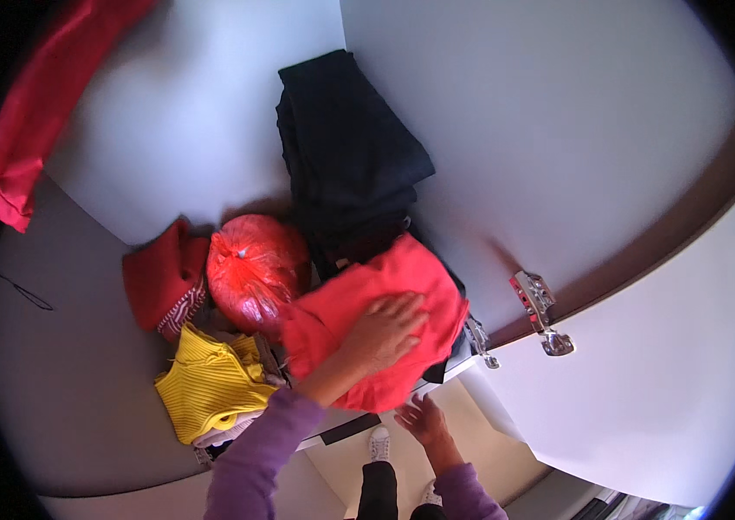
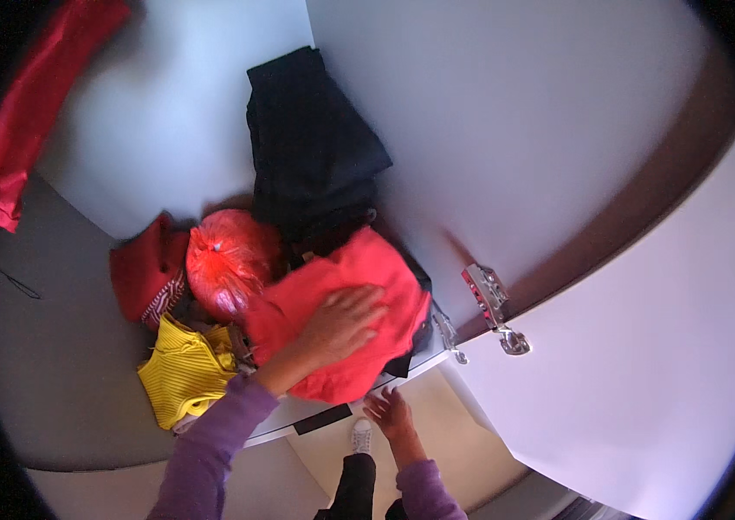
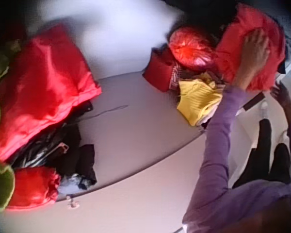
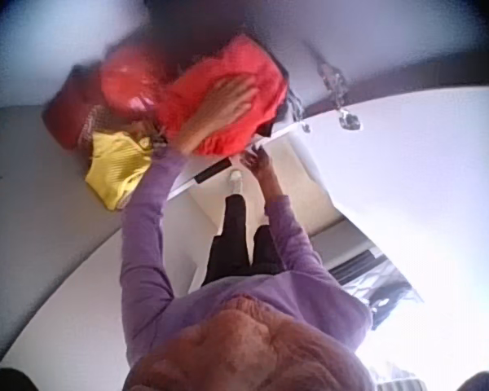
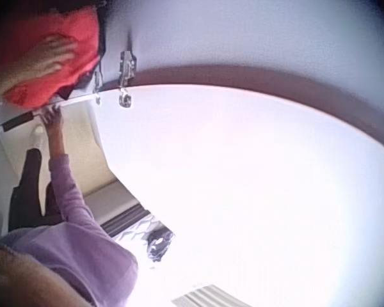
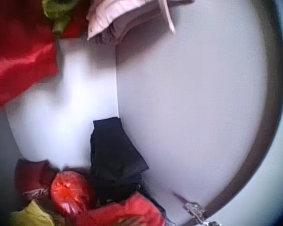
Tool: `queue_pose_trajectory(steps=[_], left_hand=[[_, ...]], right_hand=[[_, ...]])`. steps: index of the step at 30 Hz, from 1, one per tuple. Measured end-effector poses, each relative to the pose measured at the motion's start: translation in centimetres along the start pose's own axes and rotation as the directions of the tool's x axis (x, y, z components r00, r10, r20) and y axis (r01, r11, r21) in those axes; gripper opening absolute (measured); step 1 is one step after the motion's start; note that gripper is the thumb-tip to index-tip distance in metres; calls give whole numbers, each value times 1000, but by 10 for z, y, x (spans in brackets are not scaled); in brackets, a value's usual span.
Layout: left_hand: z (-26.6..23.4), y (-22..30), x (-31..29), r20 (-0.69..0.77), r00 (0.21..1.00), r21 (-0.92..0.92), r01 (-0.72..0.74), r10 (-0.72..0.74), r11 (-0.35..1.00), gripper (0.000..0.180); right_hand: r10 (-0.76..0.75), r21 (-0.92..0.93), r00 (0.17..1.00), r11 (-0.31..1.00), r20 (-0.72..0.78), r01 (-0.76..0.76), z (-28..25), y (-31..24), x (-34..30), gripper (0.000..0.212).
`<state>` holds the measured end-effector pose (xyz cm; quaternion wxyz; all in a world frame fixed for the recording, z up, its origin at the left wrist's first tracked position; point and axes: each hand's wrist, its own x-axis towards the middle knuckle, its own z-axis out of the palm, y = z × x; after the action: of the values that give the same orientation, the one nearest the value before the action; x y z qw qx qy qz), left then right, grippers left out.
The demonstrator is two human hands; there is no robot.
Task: The person folds several pieces of clothing, including a pink top, red pants, a black top, and a pink top, on a bed covered with a plastic sheet. They then place the folded items into a white wardrobe.
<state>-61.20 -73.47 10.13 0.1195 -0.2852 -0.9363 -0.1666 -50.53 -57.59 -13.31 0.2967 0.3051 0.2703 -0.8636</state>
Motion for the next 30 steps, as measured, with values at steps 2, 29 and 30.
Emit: queue_pose_trajectory(steps=[2,29,30], left_hand=[[26,9,2,68,997,88,-28,23,996,32],[59,57,-134,77,256,-941,337,-964,14,70],[66,68,-124,77,176,-926,376,-981,-6,70]], right_hand=[[-34,-280,989,960,-145,-8,21,-8,-35,38],[-534,-635,359,-714,766,293,204,-101,-24,31],[-533,-634,359,-715,767,293,204,-100,-20,31]])
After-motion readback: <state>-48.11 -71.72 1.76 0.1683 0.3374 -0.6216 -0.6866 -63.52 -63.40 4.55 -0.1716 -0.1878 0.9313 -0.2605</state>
